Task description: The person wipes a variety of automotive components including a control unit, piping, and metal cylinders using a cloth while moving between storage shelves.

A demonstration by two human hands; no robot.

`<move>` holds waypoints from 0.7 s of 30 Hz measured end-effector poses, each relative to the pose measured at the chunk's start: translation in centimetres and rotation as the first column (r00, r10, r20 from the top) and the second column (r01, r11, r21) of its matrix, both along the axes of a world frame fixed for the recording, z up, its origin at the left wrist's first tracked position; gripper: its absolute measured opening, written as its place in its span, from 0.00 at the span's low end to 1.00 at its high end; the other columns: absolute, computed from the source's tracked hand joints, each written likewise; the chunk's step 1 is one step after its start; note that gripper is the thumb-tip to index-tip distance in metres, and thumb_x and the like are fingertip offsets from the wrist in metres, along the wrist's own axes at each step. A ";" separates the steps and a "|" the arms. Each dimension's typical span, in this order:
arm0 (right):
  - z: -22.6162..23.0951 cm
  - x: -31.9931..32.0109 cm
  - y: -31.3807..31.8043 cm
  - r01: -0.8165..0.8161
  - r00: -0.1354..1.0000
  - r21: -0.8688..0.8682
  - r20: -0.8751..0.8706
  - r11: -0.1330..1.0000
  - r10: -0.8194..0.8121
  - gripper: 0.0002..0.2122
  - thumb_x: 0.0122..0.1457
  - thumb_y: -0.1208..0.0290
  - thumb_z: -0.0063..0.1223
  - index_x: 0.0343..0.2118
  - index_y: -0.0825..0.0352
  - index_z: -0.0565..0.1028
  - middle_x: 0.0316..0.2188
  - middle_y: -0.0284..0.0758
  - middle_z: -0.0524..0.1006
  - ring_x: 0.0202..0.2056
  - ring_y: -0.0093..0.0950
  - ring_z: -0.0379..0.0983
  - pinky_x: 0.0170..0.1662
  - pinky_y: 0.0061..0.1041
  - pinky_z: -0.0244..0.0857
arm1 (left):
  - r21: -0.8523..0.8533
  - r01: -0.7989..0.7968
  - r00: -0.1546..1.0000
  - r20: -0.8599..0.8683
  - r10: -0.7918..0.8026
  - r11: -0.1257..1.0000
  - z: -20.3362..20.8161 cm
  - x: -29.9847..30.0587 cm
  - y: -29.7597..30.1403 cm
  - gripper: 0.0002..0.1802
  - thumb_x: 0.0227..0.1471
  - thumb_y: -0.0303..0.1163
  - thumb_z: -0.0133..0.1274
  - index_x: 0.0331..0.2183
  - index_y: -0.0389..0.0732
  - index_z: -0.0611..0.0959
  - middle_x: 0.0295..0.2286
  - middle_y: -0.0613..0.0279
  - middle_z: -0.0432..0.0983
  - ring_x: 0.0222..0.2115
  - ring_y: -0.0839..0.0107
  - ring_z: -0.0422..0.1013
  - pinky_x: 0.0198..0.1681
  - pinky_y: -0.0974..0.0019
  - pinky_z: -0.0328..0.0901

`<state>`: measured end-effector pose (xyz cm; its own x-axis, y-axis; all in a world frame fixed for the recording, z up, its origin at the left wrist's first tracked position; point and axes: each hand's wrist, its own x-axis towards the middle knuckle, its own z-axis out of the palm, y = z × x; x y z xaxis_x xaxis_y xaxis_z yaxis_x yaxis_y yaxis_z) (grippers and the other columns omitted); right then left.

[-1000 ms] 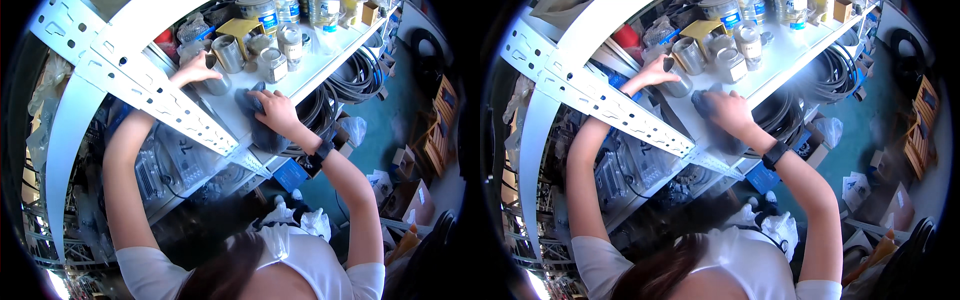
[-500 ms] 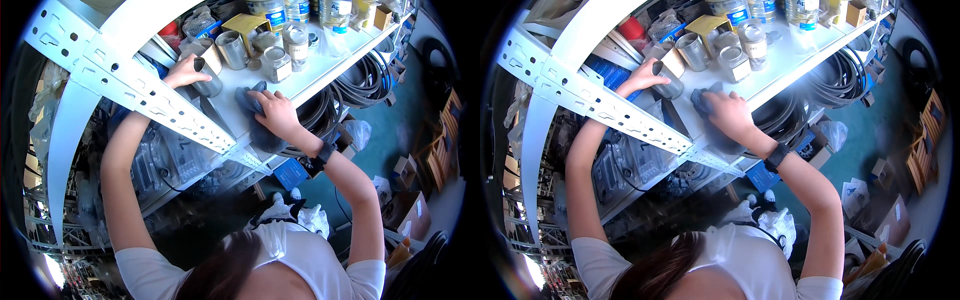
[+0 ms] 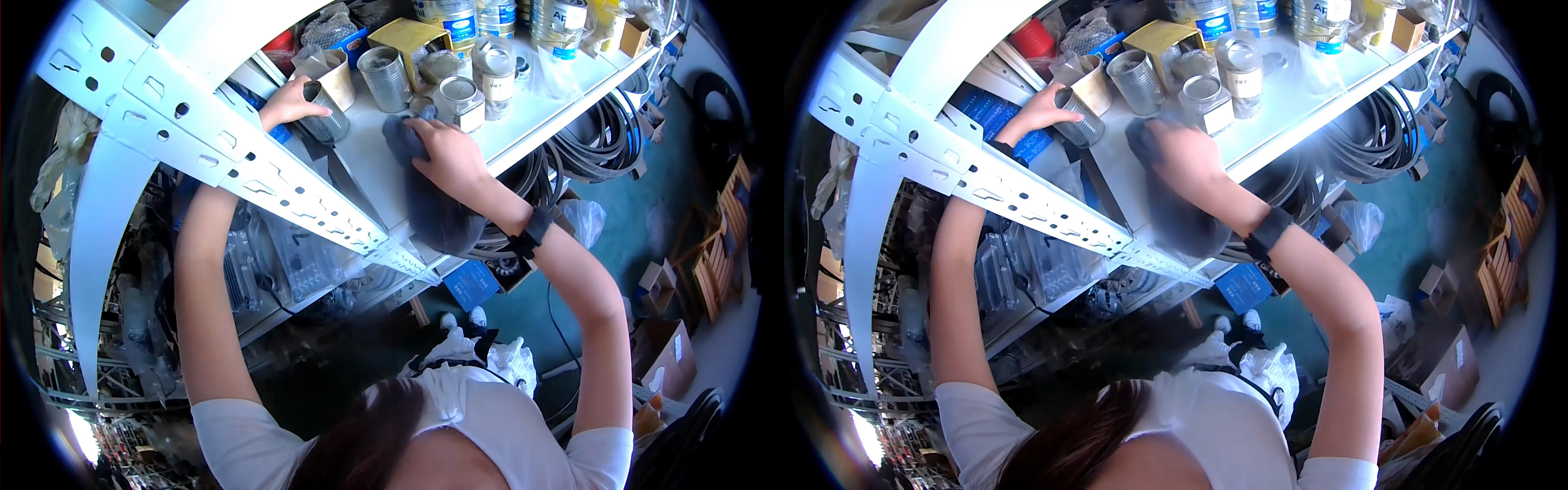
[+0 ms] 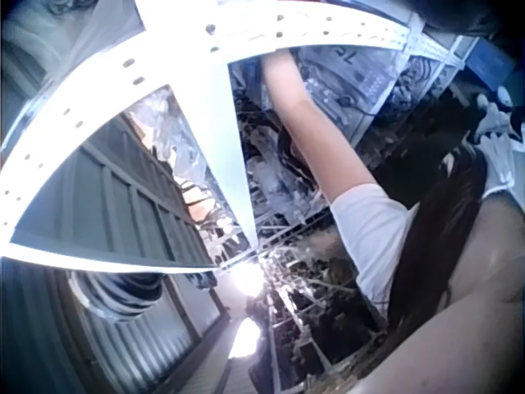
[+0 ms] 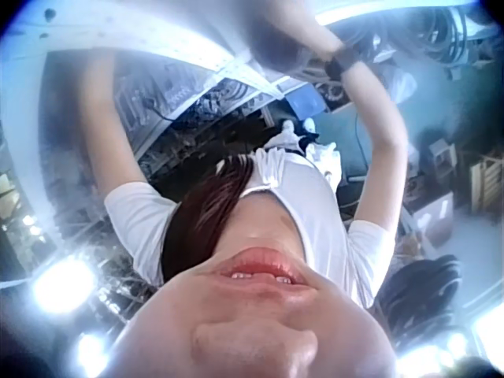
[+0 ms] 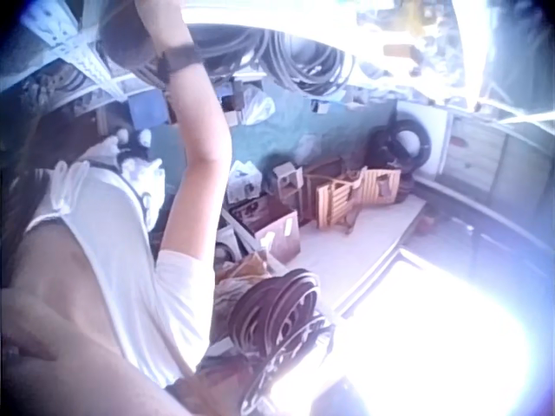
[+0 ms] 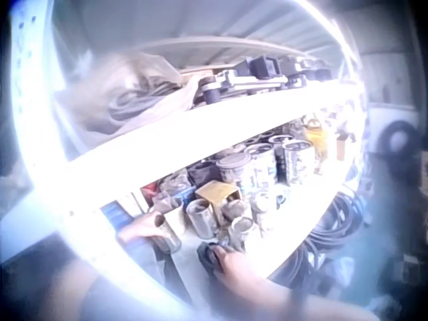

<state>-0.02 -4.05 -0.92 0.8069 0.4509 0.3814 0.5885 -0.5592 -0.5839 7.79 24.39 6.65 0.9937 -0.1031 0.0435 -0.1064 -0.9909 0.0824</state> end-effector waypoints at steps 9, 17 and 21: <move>1.8 6.1 9.5 0.172 0.933 -0.343 0.357 0.924 -0.041 0.11 0.45 0.72 0.49 0.35 0.61 0.72 0.33 0.35 0.74 0.38 0.32 0.70 0.36 0.27 0.65 | -0.001 0.134 0.991 -0.014 -0.134 0.991 -0.1 2.0 1.4 0.44 0.27 0.50 0.62 0.44 0.33 0.67 0.41 0.48 0.65 0.43 0.57 0.63 0.47 0.66 0.58; 1.2 8.8 15.4 -0.241 0.970 -0.426 -0.070 0.872 0.234 0.11 0.45 0.71 0.47 0.34 0.66 0.70 0.31 0.41 0.74 0.36 0.38 0.70 0.38 0.33 0.64 | -0.040 0.102 0.995 -0.020 -0.102 0.994 1.2 -1.9 2.9 0.44 0.26 0.48 0.63 0.45 0.35 0.67 0.42 0.48 0.66 0.44 0.57 0.63 0.47 0.65 0.57; 0.5 9.8 11.2 -0.327 0.932 -0.451 -0.006 0.831 0.363 0.13 0.43 0.73 0.48 0.36 0.64 0.68 0.28 0.40 0.73 0.33 0.38 0.71 0.35 0.35 0.64 | -0.075 0.206 0.978 -0.002 -0.207 0.976 -0.6 2.1 1.7 0.45 0.26 0.49 0.63 0.46 0.35 0.66 0.43 0.47 0.65 0.45 0.57 0.62 0.48 0.65 0.56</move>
<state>9.80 7.10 -0.46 0.5441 0.8285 0.1323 0.8236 -0.4973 -0.2729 9.93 26.14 6.09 0.9518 -0.3028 0.0491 -0.3067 -0.9389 0.1562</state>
